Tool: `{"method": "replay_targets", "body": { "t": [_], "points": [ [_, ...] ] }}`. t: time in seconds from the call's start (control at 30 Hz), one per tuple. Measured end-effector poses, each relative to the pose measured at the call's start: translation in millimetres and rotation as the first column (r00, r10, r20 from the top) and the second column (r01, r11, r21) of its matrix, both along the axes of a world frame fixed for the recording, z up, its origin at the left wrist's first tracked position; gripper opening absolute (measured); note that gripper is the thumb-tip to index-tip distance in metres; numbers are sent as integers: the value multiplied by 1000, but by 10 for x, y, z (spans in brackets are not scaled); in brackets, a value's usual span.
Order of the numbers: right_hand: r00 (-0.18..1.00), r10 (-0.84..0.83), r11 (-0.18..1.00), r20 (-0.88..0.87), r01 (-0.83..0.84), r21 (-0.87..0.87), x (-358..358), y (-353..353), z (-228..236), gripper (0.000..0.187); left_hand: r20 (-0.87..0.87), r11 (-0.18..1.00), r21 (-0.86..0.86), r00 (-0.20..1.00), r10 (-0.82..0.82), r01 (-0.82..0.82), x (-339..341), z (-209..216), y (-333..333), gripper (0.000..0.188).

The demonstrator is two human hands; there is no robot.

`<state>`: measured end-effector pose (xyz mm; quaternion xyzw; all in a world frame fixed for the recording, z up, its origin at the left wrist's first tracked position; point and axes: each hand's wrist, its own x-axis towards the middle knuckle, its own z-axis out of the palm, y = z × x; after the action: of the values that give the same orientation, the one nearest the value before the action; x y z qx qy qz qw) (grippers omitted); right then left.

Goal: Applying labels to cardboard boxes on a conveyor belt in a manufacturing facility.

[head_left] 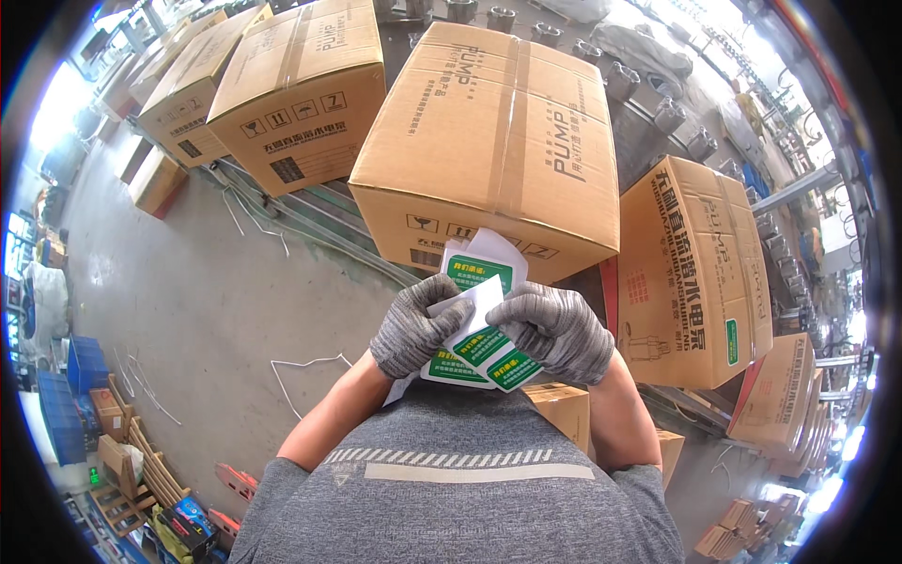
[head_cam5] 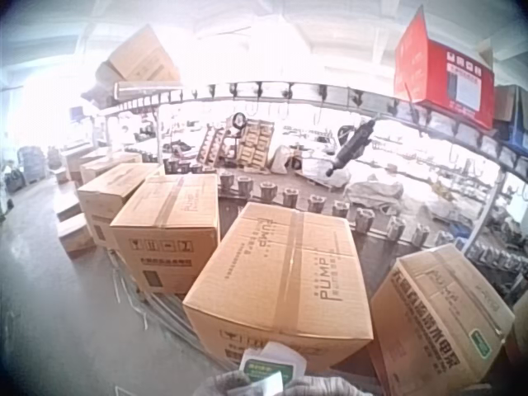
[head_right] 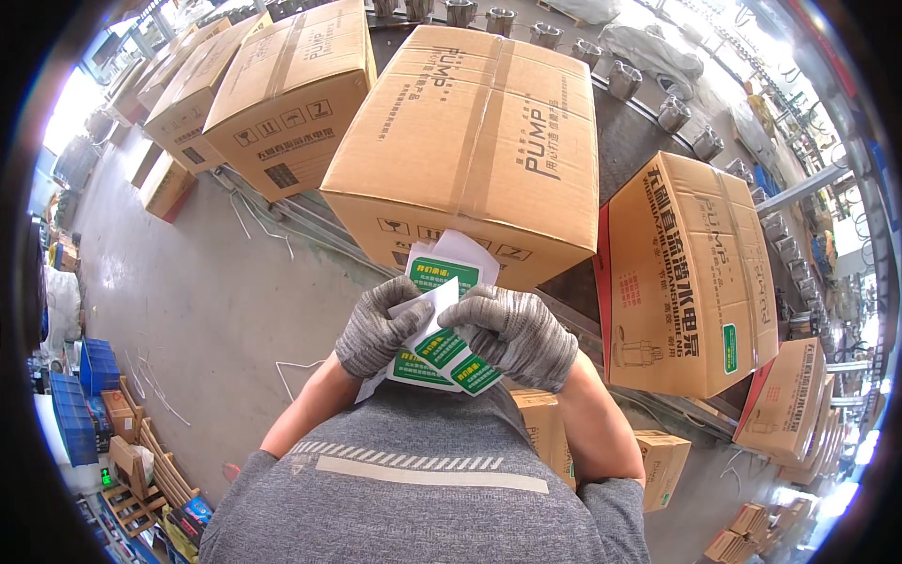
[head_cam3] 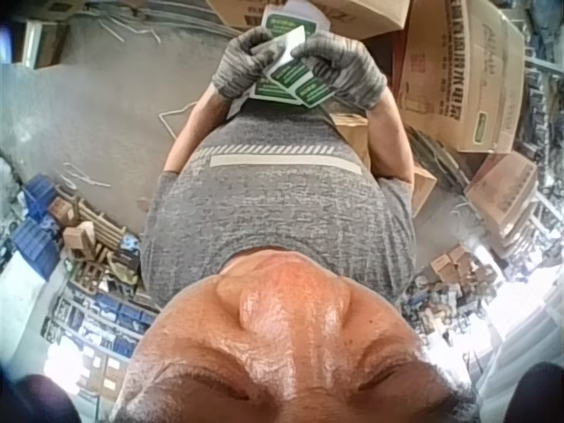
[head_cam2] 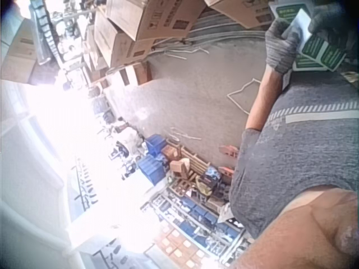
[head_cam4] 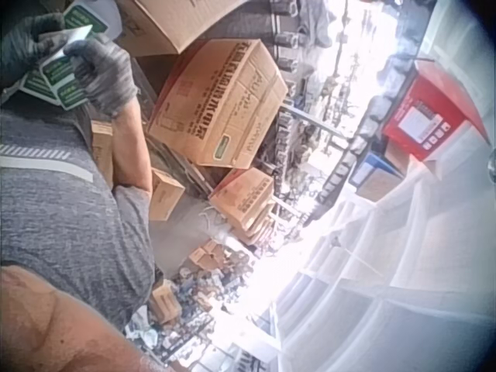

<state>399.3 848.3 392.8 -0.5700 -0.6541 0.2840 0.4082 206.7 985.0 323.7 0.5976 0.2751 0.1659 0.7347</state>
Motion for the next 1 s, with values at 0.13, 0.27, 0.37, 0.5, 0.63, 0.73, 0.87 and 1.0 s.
{"method": "replay_targets", "body": {
  "t": [0.13, 0.27, 0.37, 0.5, 0.63, 0.73, 0.87, 1.0],
  "points": [
    [1000, -17, 997, 6, 17, 73, 11, -35, -76, 22, 6, 998, -52, 1000, 18, -18, -13, 12, -29, 20],
    [996, -59, 998, -60, 60, 18, -29, -62, -60, 25, 15, 995, -87, 999, 49, -48, -17, 15, -60, 23],
    [967, -105, 955, 234, 32, 296, -51, 21, 19, 34, 21, 992, -104, 997, 72, -70, -7, -41, -73, 25],
    [934, 160, 935, 320, -247, 254, -62, 20, 368, 35, 29, 990, -103, 995, 100, -96, 16, -152, -95, 28],
    [996, 62, 964, 65, -76, 255, 460, -16, 936, 23, 1, 984, -66, 986, 166, -166, -87, -376, -55, 26],
    [996, -31, 995, 80, 23, 99, 1209, 214, 1147, 19, 37, 981, -80, 983, 182, -179, -214, -381, -89, 25],
    [965, -101, 970, 244, 149, -191, 1834, 474, 934, 22, 51, 975, -98, 977, 205, -199, -288, -399, -115, 24],
    [974, -44, 960, 223, 103, -260, 1996, 721, 704, 19, 41, 954, -120, 959, 280, -273, -392, -446, -131, 21]
  ]
}}
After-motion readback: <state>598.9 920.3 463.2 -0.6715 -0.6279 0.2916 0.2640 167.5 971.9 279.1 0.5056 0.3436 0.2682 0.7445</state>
